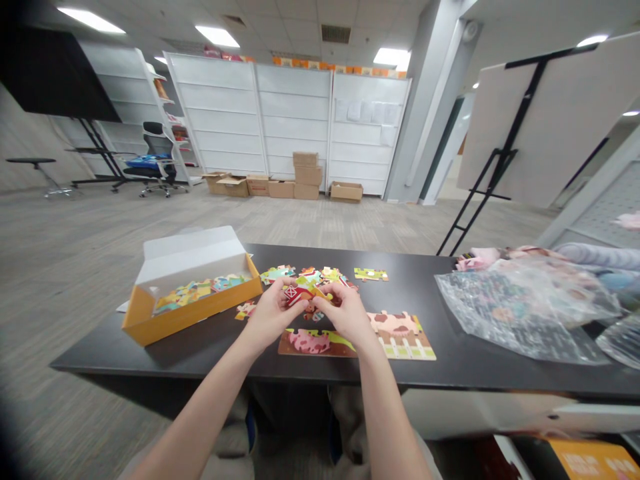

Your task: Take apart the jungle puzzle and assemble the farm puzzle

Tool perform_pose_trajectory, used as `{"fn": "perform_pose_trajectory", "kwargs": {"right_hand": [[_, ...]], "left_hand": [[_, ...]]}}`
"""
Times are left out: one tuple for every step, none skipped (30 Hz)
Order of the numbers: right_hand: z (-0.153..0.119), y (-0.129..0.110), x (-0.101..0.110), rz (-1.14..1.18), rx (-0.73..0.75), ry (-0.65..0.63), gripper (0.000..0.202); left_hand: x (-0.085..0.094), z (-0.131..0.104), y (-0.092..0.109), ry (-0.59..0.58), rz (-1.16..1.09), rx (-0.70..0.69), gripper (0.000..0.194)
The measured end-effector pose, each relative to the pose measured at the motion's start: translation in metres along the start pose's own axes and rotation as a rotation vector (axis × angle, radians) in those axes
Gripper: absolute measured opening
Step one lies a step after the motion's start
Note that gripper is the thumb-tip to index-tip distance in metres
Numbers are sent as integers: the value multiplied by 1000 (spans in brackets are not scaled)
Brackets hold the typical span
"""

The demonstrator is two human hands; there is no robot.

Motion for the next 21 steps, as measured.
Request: {"fn": "perform_pose_trajectory", "kwargs": {"right_hand": [[0,-1,-1,2,-2,-4,25],[0,-3,-1,1,-2,-7,25],[-1,-4,-2,-1,-1,-6,26],[-1,-5,-1,-3,0,-1,26],[-1,-6,-1,-3,2,4,26],[-2,-6,0,3,4,10,26],[-2,-7,1,14,8,17,26],[-2,-7,2,28,15,27,27],[-2,-8,3,41,25,39,27],[-2,-9,4,51,37,57,27],[-2,-10,5,58,49,78,28],[-2,-10,7,62,59,99,29],[-2,-10,7,66,64,117,29],[-2,-10,7,69,66,130,30],[-1,-10,7,71,65,134,31],[0,-9,6,69,62,131,32],[0,-9,7,62,60,124,33],[0,-9,10,48,57,121,34],[-1,-9,15,29,52,128,35],[-3,-9,25,-3,46,151,36],[-7,-8,37,-50,34,193,36]], "left_hand": [[1,0,-1,4,48,-3,39],[2,-1,-1,5,91,-7,38],[2,-1,-2,1,123,-11,36],[2,-1,-3,-5,142,-17,35],[1,-1,-3,-16,150,-24,34],[0,-1,-3,-28,145,-31,34],[-1,-1,-3,-43,127,-36,33],[-3,0,-2,-55,93,-40,33],[-4,0,-1,-64,47,-41,33],[-5,0,0,-69,-5,-38,33],[-5,0,1,-66,-54,-32,34],[-5,0,2,-56,-94,-25,35],[-4,0,3,-42,-121,-19,36],[-3,0,4,-27,-136,-15,37],[-2,0,5,-14,-142,-15,38],[0,0,6,-3,-145,-18,38],[1,0,6,6,-143,-22,38],[4,-1,7,14,-138,-27,37],[7,-1,7,25,-131,-34,36],[11,-1,8,38,-123,-39,35],[17,-2,8,58,-116,-43,35]]}}
Point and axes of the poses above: each hand's wrist, its own z-axis towards the middle knuckle, its own x-axis out of the back of the hand, y = z × x, the point moved 10 cm from there along z, towards the middle knuckle, and after that the axes turned 9 degrees about -y, right-handed, at the moved point
